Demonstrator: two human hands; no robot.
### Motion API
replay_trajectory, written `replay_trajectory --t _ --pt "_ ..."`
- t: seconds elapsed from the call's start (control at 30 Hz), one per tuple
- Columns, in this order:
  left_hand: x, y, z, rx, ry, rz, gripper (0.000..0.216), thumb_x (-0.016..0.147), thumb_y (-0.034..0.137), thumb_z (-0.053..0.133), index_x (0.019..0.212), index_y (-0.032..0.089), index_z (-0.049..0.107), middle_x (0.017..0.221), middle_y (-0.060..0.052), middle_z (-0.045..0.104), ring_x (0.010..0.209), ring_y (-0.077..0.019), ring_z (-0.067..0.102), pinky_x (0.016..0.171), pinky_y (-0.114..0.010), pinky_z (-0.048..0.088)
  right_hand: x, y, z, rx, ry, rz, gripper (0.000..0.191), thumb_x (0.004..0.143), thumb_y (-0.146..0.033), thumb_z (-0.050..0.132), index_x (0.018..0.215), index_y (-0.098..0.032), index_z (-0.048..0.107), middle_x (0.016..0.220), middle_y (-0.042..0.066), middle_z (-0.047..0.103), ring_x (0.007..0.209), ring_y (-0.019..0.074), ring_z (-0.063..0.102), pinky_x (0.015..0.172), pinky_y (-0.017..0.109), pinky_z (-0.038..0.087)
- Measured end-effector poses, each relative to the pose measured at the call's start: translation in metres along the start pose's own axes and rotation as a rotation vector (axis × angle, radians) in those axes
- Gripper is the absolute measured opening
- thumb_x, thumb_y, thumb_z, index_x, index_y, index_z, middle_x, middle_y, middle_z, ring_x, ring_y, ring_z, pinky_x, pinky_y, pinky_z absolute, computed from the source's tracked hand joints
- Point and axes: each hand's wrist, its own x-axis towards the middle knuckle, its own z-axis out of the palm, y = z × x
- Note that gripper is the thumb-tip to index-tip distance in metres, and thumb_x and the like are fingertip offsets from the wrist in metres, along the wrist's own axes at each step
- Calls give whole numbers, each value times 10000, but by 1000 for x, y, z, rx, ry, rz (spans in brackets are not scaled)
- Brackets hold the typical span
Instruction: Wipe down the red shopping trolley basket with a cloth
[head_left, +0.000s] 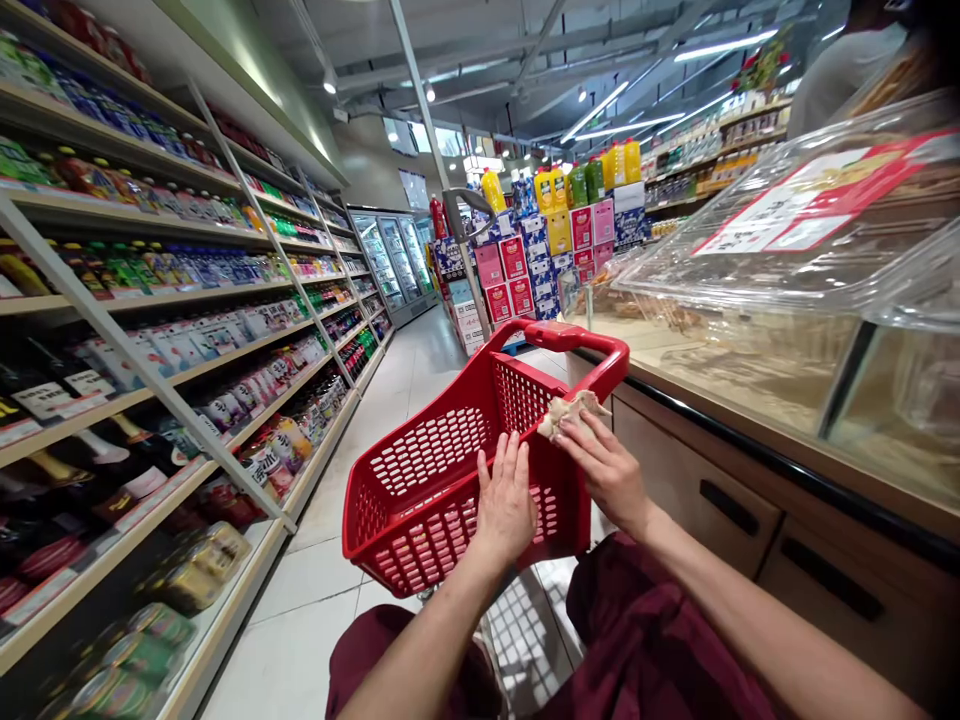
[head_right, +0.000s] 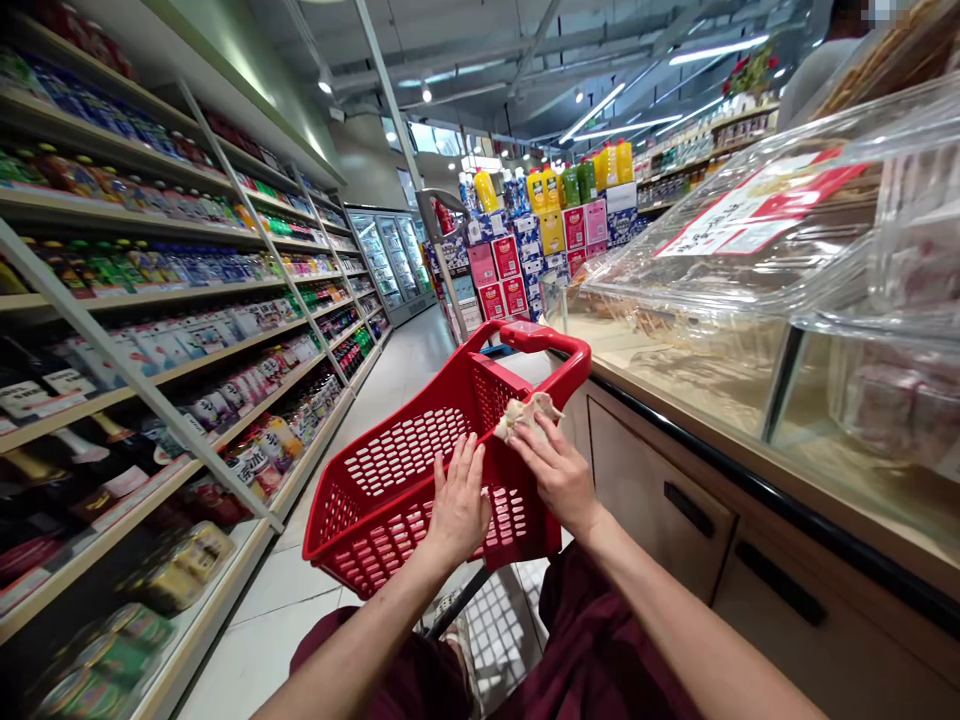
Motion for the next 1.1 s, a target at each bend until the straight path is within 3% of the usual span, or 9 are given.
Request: replay_trajectory --t 0.2,0.4,0.6,0.73,0.83,1.0,1.1 --pt "8 6 3 1 -10 52 646 711 86 401 1336 70 238 1420 -136 273 1335 -244 126 1057 -520 192 -24 9 6 -10 -110 -61 407 832 -54 358 1124 -225 584 1117 10 620 1258 142 335 940 269 453" --pt "26 11 -2 -17 0 24 698 675 72 405 1346 70 210 1424 -139 261 1338 -242 111 1059 -529 168 13 37 -9 3 95 131 431 833 -75 367 1196 -246 526 1257 12 514 1252 190 350 1030 399 358" --pt "34 17 -2 -22 -4 63 683 680 87 401 1342 81 229 1432 -128 247 1338 -239 118 1064 -511 163 -20 44 -12 83 -98 65 445 822 -53 342 1135 -271 572 1162 8 592 1148 134 477 937 304 456" --pt "46 19 -3 -48 -1 54 700 663 70 397 1341 66 224 1431 -135 246 1338 -243 110 1065 -523 142 33 73 -29 58 171 219 385 831 -109 394 1161 -225 554 1286 48 485 1206 181 415 1019 392 361" --pt "50 23 -4 -65 1 46 701 661 70 402 1340 55 225 1428 -141 249 1339 -245 100 1063 -528 146 55 89 -26 46 226 298 380 831 -111 375 1142 -210 570 1302 59 467 1207 191 412 1023 402 350" --pt "34 25 -1 -41 -19 73 686 670 72 400 1336 70 241 1431 -133 244 1339 -239 108 1059 -519 179 0 69 -17 154 -42 118 361 842 -108 372 1048 -269 621 1156 18 591 1094 142 520 917 305 464" --pt "24 24 3 -33 -18 85 680 680 63 391 1341 77 234 1432 -129 244 1338 -239 113 1060 -520 176 5 65 -26 124 40 204 375 847 -110 367 1124 -250 578 1248 39 521 1153 165 472 971 343 419"
